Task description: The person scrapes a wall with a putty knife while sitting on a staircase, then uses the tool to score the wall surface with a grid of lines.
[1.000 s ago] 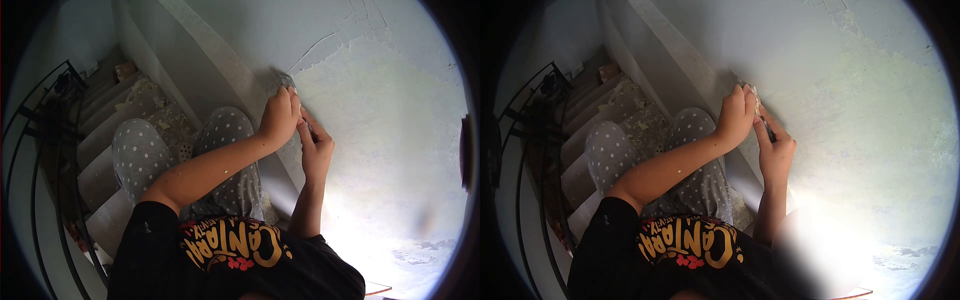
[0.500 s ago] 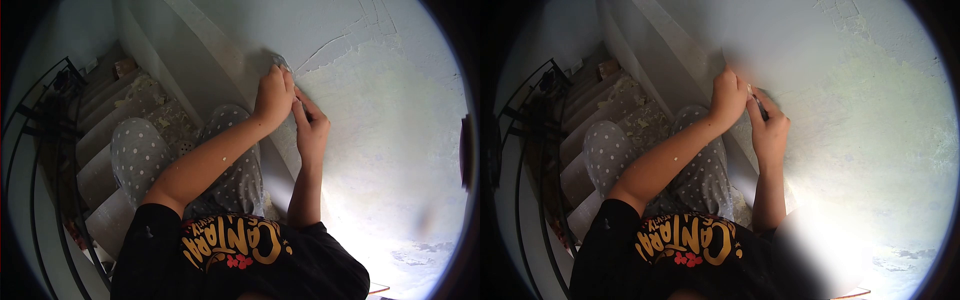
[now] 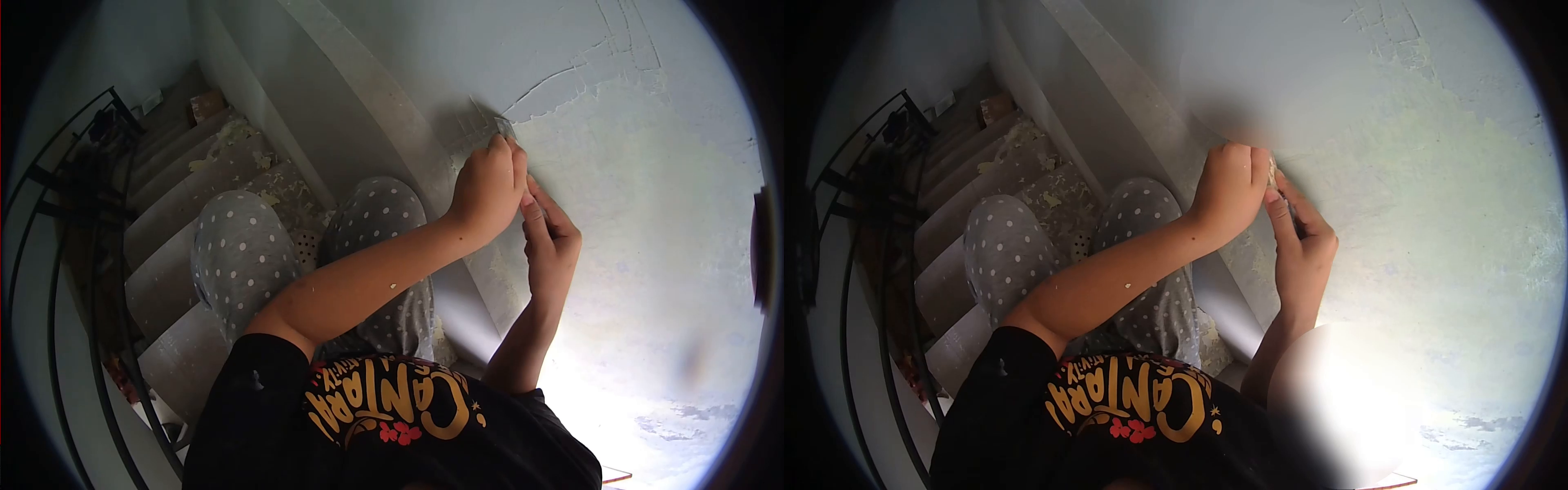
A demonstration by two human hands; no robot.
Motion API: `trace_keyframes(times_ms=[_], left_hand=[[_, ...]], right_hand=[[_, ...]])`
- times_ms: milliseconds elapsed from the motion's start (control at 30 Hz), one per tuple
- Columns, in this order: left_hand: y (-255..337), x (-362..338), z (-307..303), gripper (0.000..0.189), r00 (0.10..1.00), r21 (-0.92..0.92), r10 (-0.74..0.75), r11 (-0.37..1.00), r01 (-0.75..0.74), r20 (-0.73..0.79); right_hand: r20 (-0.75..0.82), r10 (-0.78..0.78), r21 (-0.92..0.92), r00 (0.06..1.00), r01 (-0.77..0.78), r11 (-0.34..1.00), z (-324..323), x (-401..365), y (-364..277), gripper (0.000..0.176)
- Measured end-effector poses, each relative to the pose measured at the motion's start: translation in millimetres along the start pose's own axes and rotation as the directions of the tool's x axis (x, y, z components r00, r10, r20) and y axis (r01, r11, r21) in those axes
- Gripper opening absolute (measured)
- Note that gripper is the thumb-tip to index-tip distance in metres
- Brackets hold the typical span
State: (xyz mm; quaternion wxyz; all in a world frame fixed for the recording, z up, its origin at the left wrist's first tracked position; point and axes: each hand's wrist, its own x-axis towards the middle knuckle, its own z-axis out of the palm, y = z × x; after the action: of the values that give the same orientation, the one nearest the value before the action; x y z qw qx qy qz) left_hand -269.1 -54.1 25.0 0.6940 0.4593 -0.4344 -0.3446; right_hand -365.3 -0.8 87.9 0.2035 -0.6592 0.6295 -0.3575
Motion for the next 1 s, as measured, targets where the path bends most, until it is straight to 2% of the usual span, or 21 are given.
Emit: trace_keyframes(times_ms=[67, 133, 200, 267, 300, 433, 500, 533, 600, 633, 667, 733, 800, 867, 933, 1000], left_hand=[[-5.9, 3.1, 4.1, 0.031, 0.993, -0.013, 0.105, 0.994, -0.106, -0.05], [-6.4, 9.6, -1.9, 0.031, 0.994, -0.005, 0.083, 0.996, -0.084, -0.067], [-8.5, 20.5, -8.3, 0.032, 0.994, 0.009, 0.076, 0.997, -0.075, -0.085], [-12.5, 29.5, -10.5, 0.032, 0.996, -0.062, -0.002, 0.998, -0.004, -0.084], [-9.9, 31.9, -11.2, 0.033, 0.99, 0.043, 0.075, 0.997, -0.07, -0.119], [-6.7, 21.9, -15.2, 0.034, 0.996, -0.014, 0.054, 0.998, -0.055, -0.072], [-6.3, 18.7, -7.4, 0.033, 0.973, 0.058, 0.179, 0.983, -0.172, -0.145], [-0.8, 15.5, -4.6, 0.033, 0.971, 0.059, 0.183, 0.983, -0.176, -0.151], [12.7, 0.6, 1.3, 0.031, 0.997, -0.125, 0.076, 0.989, -0.075, 0.008], [19.8, -3.4, 1.7, 0.03, 0.998, -0.047, 0.055, 0.997, -0.054, 0.028], [21.4, -3.6, 1.8, 0.03, 0.998, -0.053, 0.052, 0.997, -0.05, 0.033], [23.0, -4.0, 1.9, 0.03, 0.996, -0.082, 0.05, 0.996, -0.045, 0.068], [24.1, 2.0, -1.0, 0.03, 0.995, -0.13, 0.016, 0.992, -0.003, 0.095], [23.6, 9.3, 0.0, 0.03, 0.994, -0.176, -0.017, 0.984, 0.036, 0.109], [22.3, 9.2, 3.9, 0.032, 0.997, -0.132, 0.075, 0.989, -0.07, 0.031], [18.1, 14.5, 2.2, 0.033, 0.996, -0.133, 0.091, 0.987, -0.092, -0.015]], right_hand=[[0.021, 0.032, -0.011, 0.999, -0.032, 0.999, 0.5, 3.5, -2.6, 0.034], [0.031, 0.064, -0.018, 0.997, -0.064, 0.998, 6.3, 9.3, -3.3, 0.034], [0.048, -0.054, 0.011, 0.997, 0.054, 0.998, 22.3, 21.2, -2.9, 0.034], [0.048, -0.052, 0.009, 0.997, 0.052, 0.999, 25.8, 28.0, -4.4, 0.034], [0.05, -0.06, -0.003, 0.997, 0.06, 0.998, 25.3, 28.8, -5.4, 0.035], [0.016, -0.086, -0.002, 0.996, 0.086, 0.996, 29.8, 14.9, -11.7, 0.034], [-0.004, -0.081, -0.057, 0.997, 0.081, 0.995, 19.9, 5.2, -11.6, 0.033], [-0.03, -0.08, -0.111, 0.996, 0.076, 0.991, 13.2, -0.2, -12.4, 0.033], [-0.048, -0.093, -0.076, 0.994, 0.089, 0.993, 2.8, -10.7, -12.1, 0.032], [-0.079, -0.107, -0.084, 0.991, 0.1, 0.991, -1.4, -14.6, -8.5, 0.033], [-0.111, -0.118, -0.094, 0.987, 0.107, 0.99, -5.2, -16.7, -6.3, 0.033], [-0.11, -0.094, -0.12, 0.989, 0.081, 0.989, -8.2, -15.4, -8.4, 0.034], [-0.058, -0.003, -0.043, 0.998, 0.001, 0.999, -7.9, -9.5, -13.9, 0.035], [-0.032, 0.015, 0.006, 0.999, -0.015, 1.0, -13.8, -3.0, -19.9, 0.034], [0.003, 0.037, 0.059, 0.999, -0.037, 0.998, -14.8, 3.0, -24.0, 0.034], [0.035, 0.056, 0.062, 0.998, -0.058, 0.996, -12.7, 10.7, -24.4, 0.034]])
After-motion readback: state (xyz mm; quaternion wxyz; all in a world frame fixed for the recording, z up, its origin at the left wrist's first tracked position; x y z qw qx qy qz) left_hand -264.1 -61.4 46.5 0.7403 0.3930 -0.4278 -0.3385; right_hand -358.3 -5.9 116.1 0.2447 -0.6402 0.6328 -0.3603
